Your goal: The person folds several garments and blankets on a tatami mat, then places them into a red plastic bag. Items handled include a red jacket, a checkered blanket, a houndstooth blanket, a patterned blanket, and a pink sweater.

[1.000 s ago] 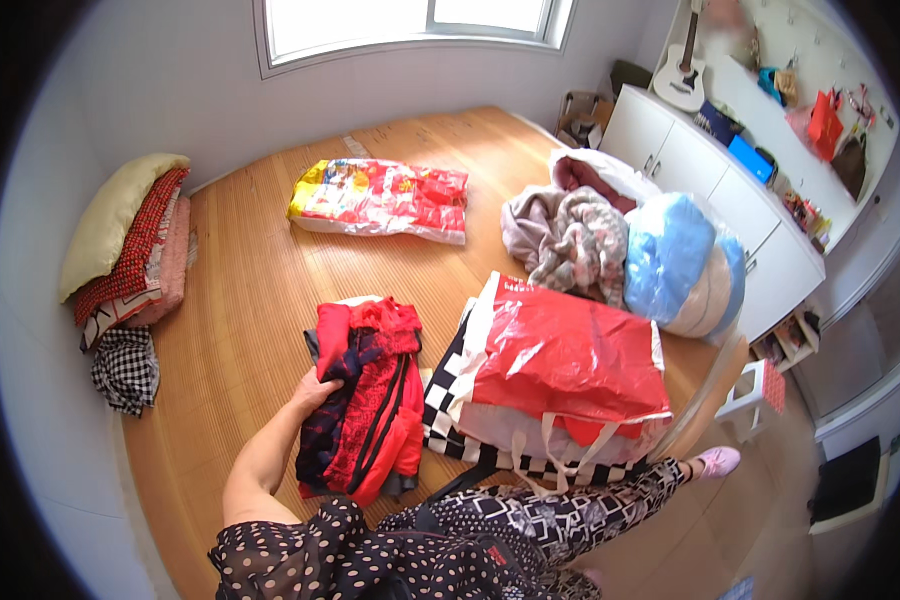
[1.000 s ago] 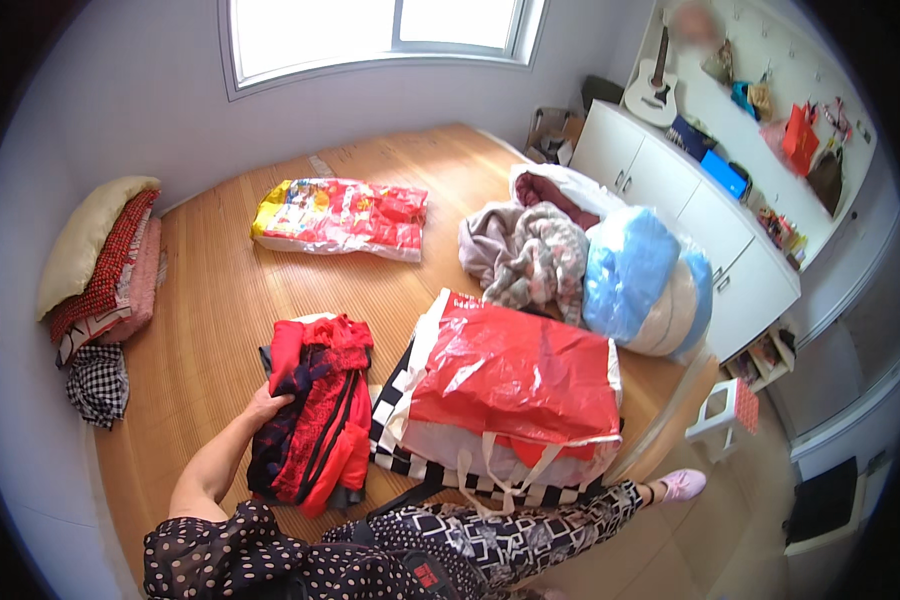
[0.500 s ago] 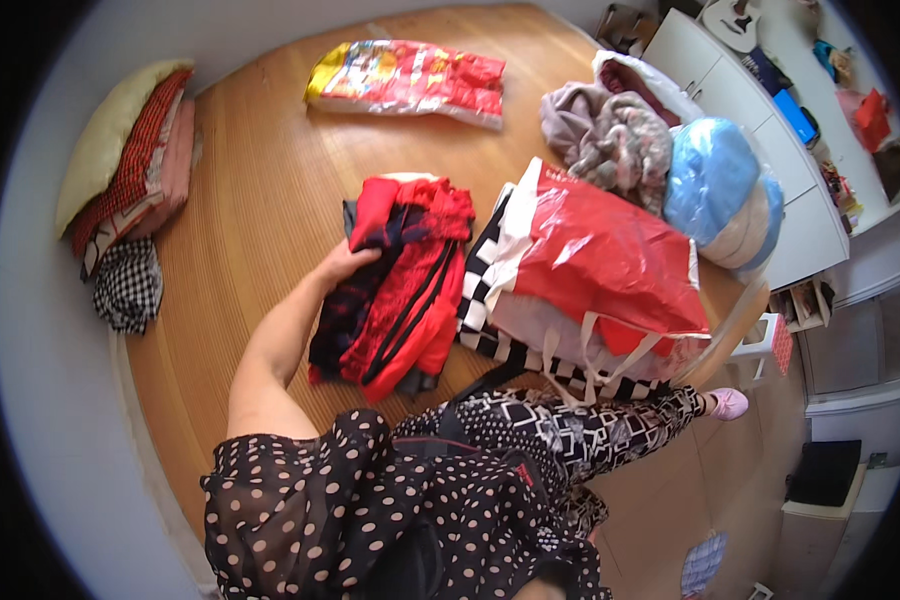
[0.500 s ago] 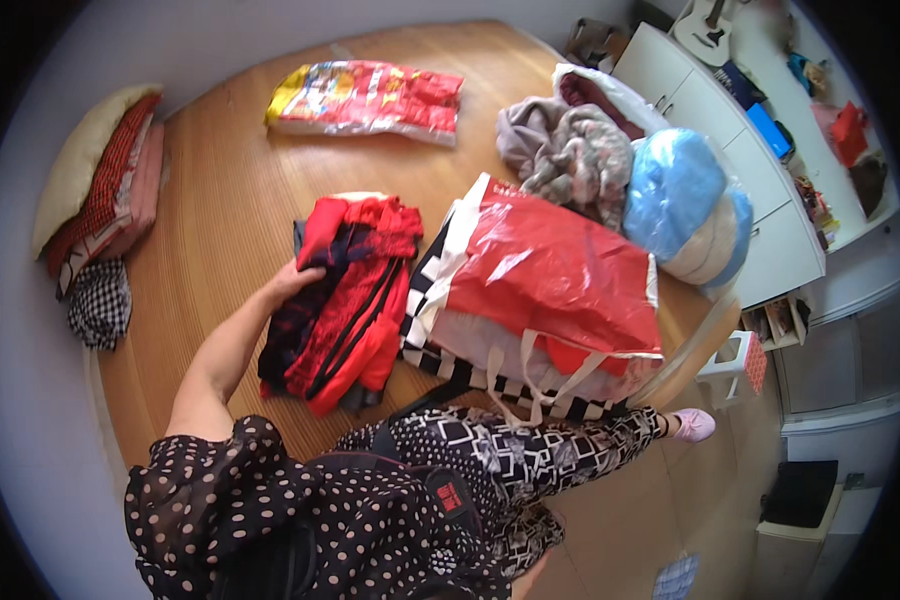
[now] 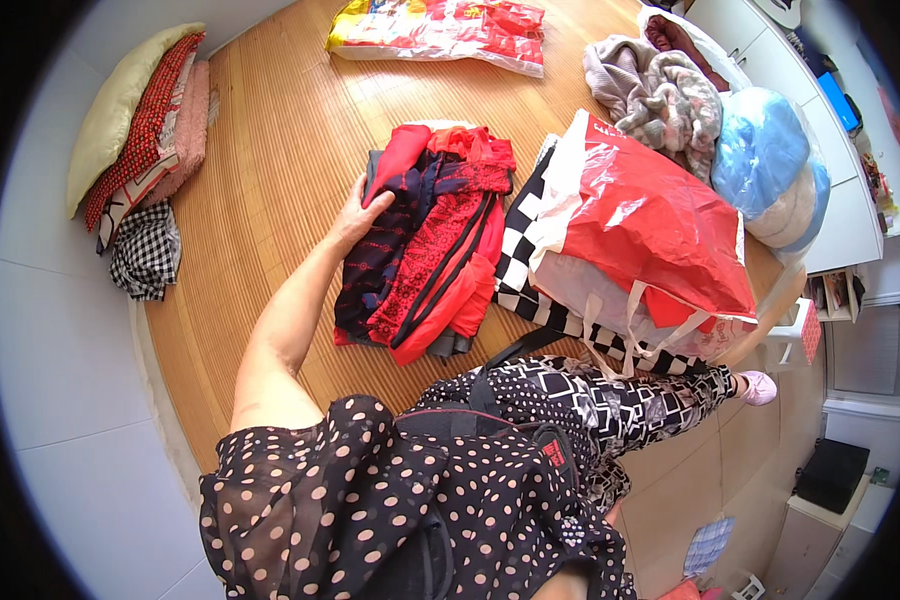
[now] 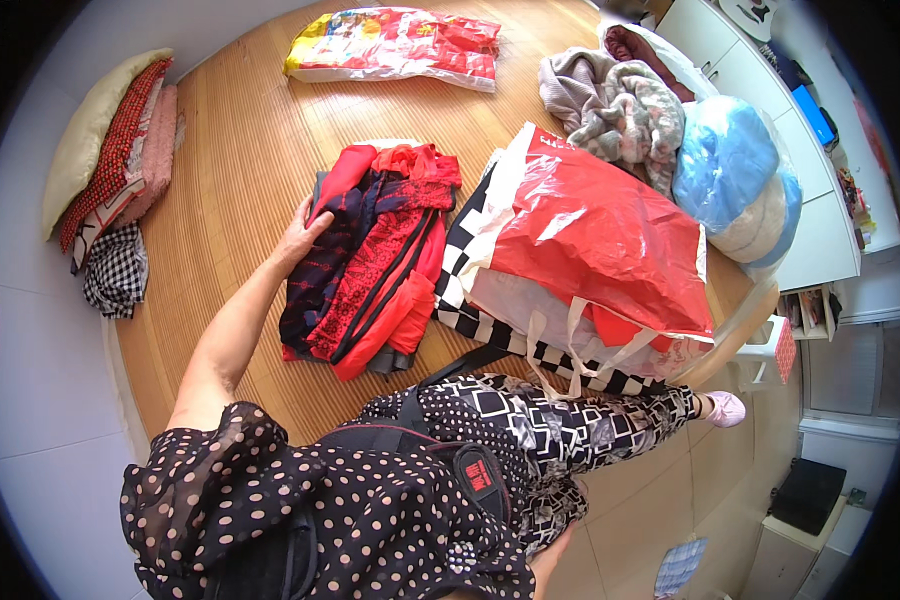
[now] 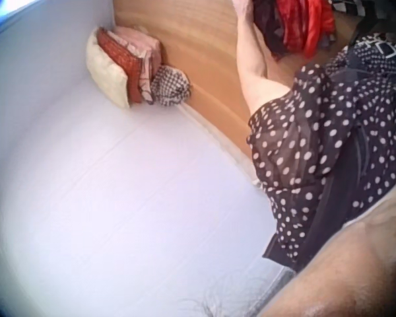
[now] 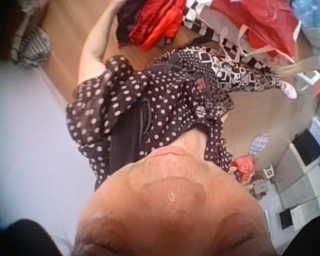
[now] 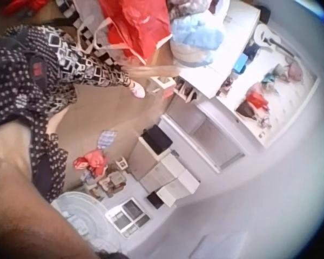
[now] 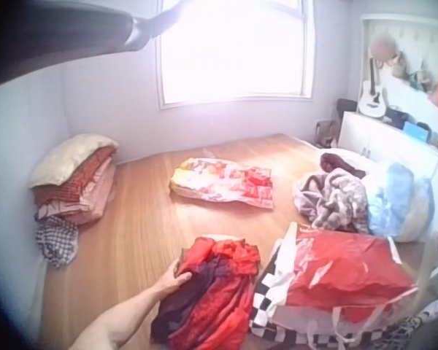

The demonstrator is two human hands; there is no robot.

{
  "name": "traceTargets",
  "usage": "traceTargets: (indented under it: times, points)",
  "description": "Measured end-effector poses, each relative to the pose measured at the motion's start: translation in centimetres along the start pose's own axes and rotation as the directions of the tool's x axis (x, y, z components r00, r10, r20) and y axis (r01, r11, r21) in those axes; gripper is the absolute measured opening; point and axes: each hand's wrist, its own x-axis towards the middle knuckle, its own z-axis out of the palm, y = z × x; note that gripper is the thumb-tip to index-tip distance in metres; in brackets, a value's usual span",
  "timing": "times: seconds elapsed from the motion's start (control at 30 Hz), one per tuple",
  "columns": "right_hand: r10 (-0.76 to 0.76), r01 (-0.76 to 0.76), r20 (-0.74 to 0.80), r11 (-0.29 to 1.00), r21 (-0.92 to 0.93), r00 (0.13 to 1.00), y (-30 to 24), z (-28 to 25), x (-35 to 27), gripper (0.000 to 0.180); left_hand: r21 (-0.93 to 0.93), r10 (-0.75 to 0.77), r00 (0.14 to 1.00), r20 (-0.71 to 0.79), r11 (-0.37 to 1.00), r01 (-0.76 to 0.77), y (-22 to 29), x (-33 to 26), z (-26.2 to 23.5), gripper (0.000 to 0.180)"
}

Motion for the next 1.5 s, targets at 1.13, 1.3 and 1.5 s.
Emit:
traceTargets:
  times: [1.13, 1.3, 1.5]
  points:
    - [0.144, -0.112, -0.161, 0.975, 0.189, 0.976, 8.0, -7.2, -5.0, 0.060, 0.581, 0.514, 0.740, 0.433, 0.469, -0.665, 3.9, -8.5, 8.1, 0.035]
    - [0.035, -0.005, -0.141, 0.978, 0.210, 0.989, 3.4, -0.3, -8.5, 0.055, -0.349, -0.085, 0.996, 0.010, 0.934, 0.084, 0.2, -3.5, 2.1, 0.013]
    - [0.151, -0.107, -0.141, 0.954, 0.282, 0.978, 6.6, -6.3, -5.6, 0.054, -0.518, -0.278, 0.954, 0.111, 0.803, 0.294, 2.1, -3.8, 1.2, 0.015]
